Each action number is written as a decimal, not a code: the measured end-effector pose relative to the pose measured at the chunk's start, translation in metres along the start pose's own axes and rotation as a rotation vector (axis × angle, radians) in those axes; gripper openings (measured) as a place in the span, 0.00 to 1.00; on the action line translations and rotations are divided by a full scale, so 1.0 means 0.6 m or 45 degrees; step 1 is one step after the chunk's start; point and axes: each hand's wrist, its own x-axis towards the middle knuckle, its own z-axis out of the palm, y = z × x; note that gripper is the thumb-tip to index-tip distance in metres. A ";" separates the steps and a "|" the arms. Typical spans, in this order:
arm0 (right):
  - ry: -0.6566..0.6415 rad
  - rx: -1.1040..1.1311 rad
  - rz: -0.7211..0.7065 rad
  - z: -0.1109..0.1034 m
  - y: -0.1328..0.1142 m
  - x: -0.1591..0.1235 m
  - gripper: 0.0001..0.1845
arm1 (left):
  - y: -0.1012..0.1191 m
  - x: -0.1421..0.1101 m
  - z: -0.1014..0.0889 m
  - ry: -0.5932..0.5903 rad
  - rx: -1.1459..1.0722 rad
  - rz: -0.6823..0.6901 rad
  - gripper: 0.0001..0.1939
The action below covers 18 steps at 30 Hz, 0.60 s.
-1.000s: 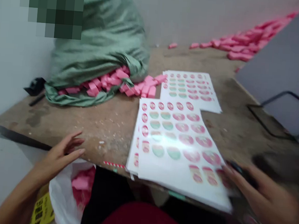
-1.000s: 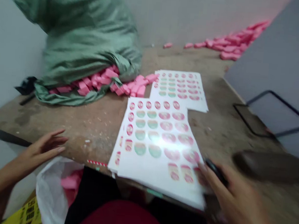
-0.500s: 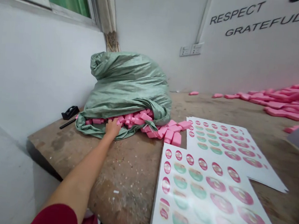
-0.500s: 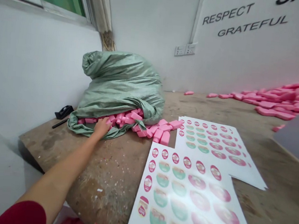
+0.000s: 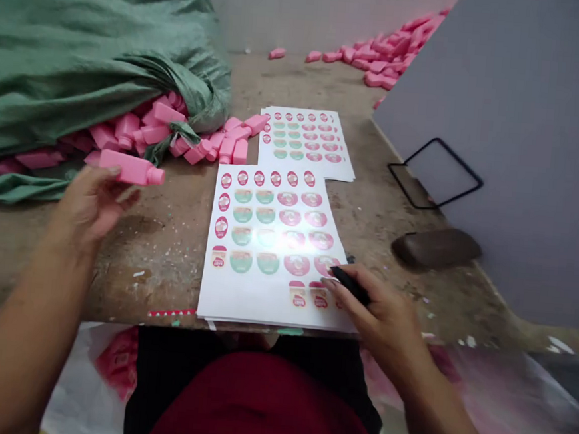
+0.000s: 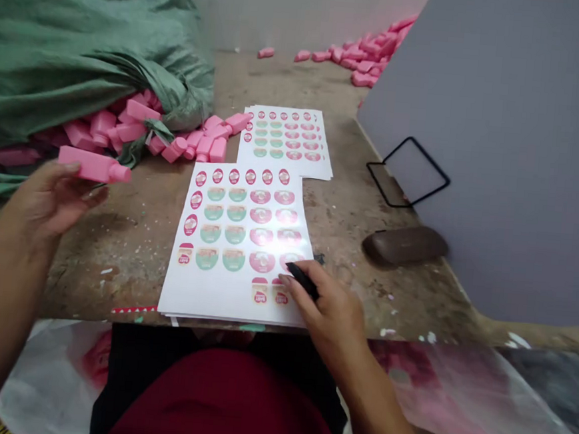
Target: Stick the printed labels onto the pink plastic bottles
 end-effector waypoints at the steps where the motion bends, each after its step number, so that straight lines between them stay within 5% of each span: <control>1: -0.019 0.001 -0.008 0.005 -0.003 0.000 0.15 | -0.013 -0.027 0.016 -0.066 -0.121 -0.094 0.07; 7: -0.152 0.001 -0.086 0.019 -0.003 -0.011 0.14 | -0.095 -0.160 0.124 -0.237 -0.347 -0.484 0.09; 11: -0.160 -0.094 -0.106 0.020 -0.004 -0.009 0.11 | -0.145 -0.220 0.184 -0.506 -0.340 -0.735 0.26; 18: -0.110 -0.315 -0.280 0.023 -0.015 -0.006 0.10 | -0.187 -0.234 0.206 -0.571 -0.255 -0.695 0.31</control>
